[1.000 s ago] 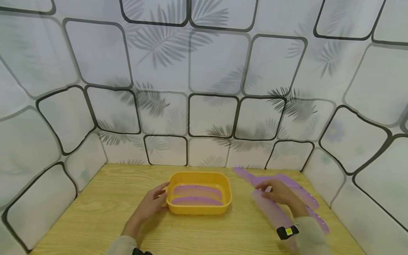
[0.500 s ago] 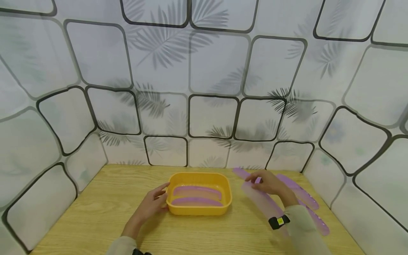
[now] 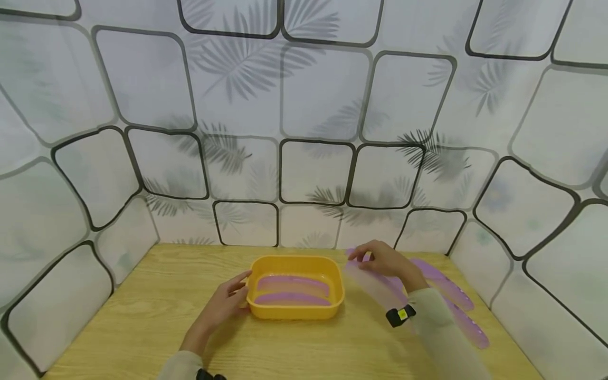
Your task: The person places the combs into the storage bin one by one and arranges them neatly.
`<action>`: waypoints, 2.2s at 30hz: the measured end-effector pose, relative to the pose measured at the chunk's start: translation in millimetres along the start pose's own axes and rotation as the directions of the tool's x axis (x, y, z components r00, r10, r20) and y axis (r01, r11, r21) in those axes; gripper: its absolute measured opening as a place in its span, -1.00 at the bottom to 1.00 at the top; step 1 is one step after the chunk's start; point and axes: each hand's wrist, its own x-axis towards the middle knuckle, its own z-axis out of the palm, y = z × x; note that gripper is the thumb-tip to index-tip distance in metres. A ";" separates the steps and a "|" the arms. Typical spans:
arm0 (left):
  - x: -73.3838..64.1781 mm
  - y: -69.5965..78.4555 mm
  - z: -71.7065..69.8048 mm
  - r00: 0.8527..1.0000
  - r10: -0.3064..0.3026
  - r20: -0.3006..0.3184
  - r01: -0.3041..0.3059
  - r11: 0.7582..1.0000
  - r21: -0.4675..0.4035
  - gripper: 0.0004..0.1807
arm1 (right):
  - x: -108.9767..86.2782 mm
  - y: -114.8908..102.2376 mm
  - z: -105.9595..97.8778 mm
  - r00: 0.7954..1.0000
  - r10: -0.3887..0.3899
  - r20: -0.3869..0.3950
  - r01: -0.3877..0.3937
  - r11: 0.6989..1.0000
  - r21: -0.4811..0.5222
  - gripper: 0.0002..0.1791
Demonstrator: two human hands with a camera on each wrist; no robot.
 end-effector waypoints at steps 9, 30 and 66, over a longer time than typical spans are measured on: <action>1.2 -1.0 -1.2 1.000 0.001 0.006 -0.001 1.000 -0.005 -0.38 | 18.4 -11.6 5.5 0.997 -0.069 0.042 0.071 0.997 -0.042 -0.79; 2.2 -3.1 -1.8 1.000 0.011 0.003 -0.011 1.000 -0.020 -0.38 | 49.1 -36.5 18.7 0.988 -0.059 0.140 0.062 0.998 -0.018 -0.77; 1.6 -0.7 2.2 1.000 0.006 -0.001 -0.006 1.000 -0.026 -0.39 | 111.5 -70.1 49.9 0.957 -0.075 0.280 0.089 0.995 -0.036 -0.77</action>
